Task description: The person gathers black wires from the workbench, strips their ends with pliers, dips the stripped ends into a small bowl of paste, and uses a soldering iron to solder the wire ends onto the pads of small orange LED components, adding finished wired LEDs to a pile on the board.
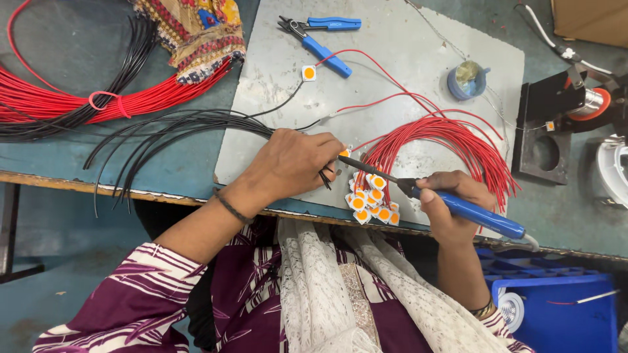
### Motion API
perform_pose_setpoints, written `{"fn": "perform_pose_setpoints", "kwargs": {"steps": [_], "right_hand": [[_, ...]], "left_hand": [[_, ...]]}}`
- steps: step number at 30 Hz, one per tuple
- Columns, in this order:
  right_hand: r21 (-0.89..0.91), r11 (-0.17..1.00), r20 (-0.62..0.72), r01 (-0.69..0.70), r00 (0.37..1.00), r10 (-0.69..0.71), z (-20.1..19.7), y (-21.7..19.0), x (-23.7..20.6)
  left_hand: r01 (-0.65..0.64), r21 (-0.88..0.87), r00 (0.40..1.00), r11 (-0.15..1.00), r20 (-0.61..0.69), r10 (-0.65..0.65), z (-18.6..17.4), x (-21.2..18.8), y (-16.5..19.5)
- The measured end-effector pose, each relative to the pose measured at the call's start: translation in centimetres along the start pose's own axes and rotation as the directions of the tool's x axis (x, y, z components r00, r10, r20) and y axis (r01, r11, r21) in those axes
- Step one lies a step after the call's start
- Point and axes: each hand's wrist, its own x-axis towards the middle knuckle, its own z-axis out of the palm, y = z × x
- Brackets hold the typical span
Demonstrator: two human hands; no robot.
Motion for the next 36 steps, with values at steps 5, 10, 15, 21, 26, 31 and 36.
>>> {"fn": "perform_pose_setpoints", "kwargs": {"steps": [5,10,15,21,26,31,36], "right_hand": [[-0.033,0.999,0.008,-0.01,1.0,0.01,0.2,-0.1,0.2],[-0.072,0.994,0.044,0.079,0.996,-0.076,0.3,-0.4,0.7],[-0.092,0.985,0.118,0.149,0.983,-0.138,0.4,-1.5,1.6],[-0.108,0.978,0.185,0.178,0.97,-0.156,0.4,-2.3,2.2],[-0.048,0.981,0.079,0.188,0.98,-0.183,-0.4,-2.2,2.1],[-0.08,0.987,0.094,0.136,0.987,-0.128,-0.6,-1.9,2.0],[-0.082,0.988,0.109,0.127,0.987,-0.118,-0.6,-1.5,1.9]], "left_hand": [[0.001,0.015,1.0,1.0,0.013,-0.001,0.1,0.0,0.0],[-0.007,0.01,1.0,1.0,-0.01,0.007,0.0,0.0,0.1],[-0.004,0.024,1.0,1.0,-0.011,0.004,0.0,0.0,0.1],[-0.007,0.03,1.0,1.0,-0.006,0.007,0.0,0.0,0.2],[-0.02,0.025,1.0,0.999,-0.007,0.02,-0.1,0.2,0.2],[-0.014,0.012,1.0,1.0,-0.003,0.014,-0.2,0.2,0.3],[-0.011,0.005,1.0,1.0,0.004,0.011,-0.1,0.3,0.1]]}}
